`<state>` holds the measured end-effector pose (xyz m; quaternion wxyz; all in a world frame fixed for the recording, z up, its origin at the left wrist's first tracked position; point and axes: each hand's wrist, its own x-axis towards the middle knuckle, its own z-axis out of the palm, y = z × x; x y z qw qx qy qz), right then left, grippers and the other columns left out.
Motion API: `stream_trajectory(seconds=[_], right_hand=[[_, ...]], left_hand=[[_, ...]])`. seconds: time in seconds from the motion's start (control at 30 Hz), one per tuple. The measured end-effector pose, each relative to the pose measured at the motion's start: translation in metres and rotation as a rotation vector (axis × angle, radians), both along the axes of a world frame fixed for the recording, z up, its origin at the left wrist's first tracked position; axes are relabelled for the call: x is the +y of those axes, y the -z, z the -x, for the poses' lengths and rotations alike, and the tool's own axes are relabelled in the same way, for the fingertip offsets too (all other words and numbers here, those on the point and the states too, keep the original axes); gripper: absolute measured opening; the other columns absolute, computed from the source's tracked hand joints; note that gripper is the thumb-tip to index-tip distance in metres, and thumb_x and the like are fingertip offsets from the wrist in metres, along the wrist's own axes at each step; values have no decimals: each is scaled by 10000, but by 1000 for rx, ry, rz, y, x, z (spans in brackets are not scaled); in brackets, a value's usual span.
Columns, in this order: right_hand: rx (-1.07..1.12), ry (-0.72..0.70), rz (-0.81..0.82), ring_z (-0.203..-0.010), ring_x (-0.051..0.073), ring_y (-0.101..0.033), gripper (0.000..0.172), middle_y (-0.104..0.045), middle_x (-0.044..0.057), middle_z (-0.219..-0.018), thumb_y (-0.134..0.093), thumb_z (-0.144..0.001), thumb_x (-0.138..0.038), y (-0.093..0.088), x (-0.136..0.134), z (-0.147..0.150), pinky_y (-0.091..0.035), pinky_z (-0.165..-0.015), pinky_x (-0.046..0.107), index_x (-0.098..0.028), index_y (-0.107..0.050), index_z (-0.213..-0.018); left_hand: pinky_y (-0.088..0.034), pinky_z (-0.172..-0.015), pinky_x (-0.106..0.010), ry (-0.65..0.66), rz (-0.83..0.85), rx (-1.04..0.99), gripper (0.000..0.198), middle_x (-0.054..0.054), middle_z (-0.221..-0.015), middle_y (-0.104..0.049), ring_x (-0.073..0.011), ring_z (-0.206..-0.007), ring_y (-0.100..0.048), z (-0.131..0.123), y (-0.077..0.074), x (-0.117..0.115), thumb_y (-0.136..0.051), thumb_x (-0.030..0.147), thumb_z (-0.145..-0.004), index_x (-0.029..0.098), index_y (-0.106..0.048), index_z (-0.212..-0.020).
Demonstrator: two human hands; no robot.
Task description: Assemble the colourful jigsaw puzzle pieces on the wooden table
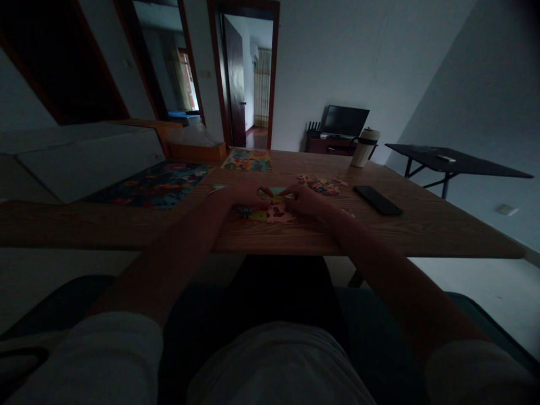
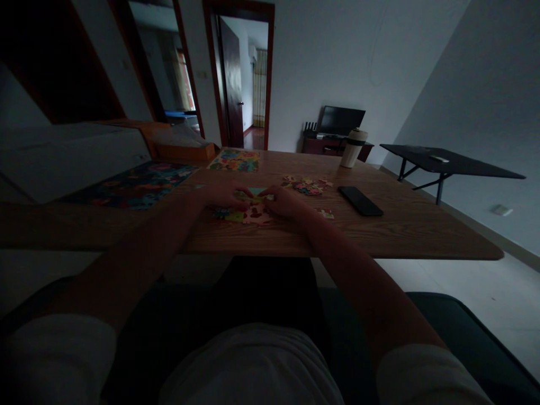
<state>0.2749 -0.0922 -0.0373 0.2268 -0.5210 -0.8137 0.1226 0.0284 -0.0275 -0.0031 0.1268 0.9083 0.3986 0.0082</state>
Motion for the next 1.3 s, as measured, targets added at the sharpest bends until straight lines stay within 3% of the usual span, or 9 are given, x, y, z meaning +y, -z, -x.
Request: stream_trajectory(seconds=[0.23, 0.43, 0.57, 0.67, 0.77, 0.87, 1.03, 1.2, 1.3], right_hand=[[-42, -105, 85, -861, 226, -715, 366, -803, 77, -1049, -751, -919, -373, -5, -13, -6, -519, -777, 321, -201, -787, -1241], [54, 95, -9, -874, 237, -699, 534, -755, 119, -1130, -810, -862, -476, -3, -14, -6, -520, -770, 335, -193, -707, -1303], [121, 274, -85, -900, 260, -695, 503, -747, 128, -1075, -769, -893, -508, 0, -10, -7, -529, -763, 351, -186, -679, -1269], [135, 313, -55, -869, 255, -706, 511, -761, 138, -1078, -744, -919, -553, 1, -10, -1, -526, -735, 347, -187, -677, -1271], [40, 264, 13, -855, 262, -721, 455, -780, 144, -1036, -675, -973, -596, -2, -13, 8, -518, -753, 352, -188, -751, -1158], [-62, 132, 28, -887, 268, -733, 389, -792, 141, -1000, -562, -1062, -487, -7, -16, 8, -517, -821, 361, -190, -812, -1043], [-134, -90, -27, -1104, 272, -706, 273, -762, 126, -1265, -663, -979, -278, -8, -16, -6, -509, -979, 358, -213, -823, -1190], [-121, -110, 91, -873, 209, -716, 346, -809, 78, -1061, -660, -936, -240, -4, -10, -12, -534, -823, 316, -200, -795, -1252], [-88, -66, 74, -837, 204, -707, 399, -804, 102, -1082, -708, -910, -285, -4, -6, -18, -532, -786, 314, -185, -774, -1291]], left_hand=[[-476, -1082, -392, 57, -11, 20, 666, -103, -1409, -710, -319, -1255, -648, 0, 2, 4, -668, 612, -868, 255, -700, -1431], [-483, -1071, -413, 43, -13, 12, 676, -116, -1434, -691, -323, -1244, -653, 2, 7, 10, -670, 619, -881, 258, -677, -1453], [-484, -1072, -404, 34, -11, 2, 657, -102, -1425, -698, -311, -1231, -654, 2, 9, 10, -677, 611, -879, 269, -686, -1440], [-486, -1066, -384, 31, -23, 12, 642, -87, -1420, -701, -299, -1225, -655, 1, 8, 9, -667, 618, -883, 279, -692, -1428], [-498, -1038, -370, 25, -23, 27, 635, -89, -1362, -727, -291, -1171, -678, 0, 6, 7, -669, 604, -897, 255, -694, -1427], [-506, -1021, -363, 36, -19, 26, 600, -81, -1293, -754, -286, -1140, -696, -1, 5, 6, -680, 582, -897, 268, -712, -1407], [-512, -1004, -377, 71, -23, 24, 546, -79, -1270, -764, -288, -1112, -704, -1, 6, 8, -672, 539, -886, 284, -751, -1363], [-509, -1001, -356, 54, -10, 43, 577, -77, -1322, -746, -276, -1131, -694, -1, 4, 7, -681, 566, -878, 291, -739, -1383], [-488, -1036, -352, 69, 15, 31, 589, -63, -1337, -744, -279, -1166, -679, -1, 3, 5, -705, 603, -852, 304, -750, -1358]])
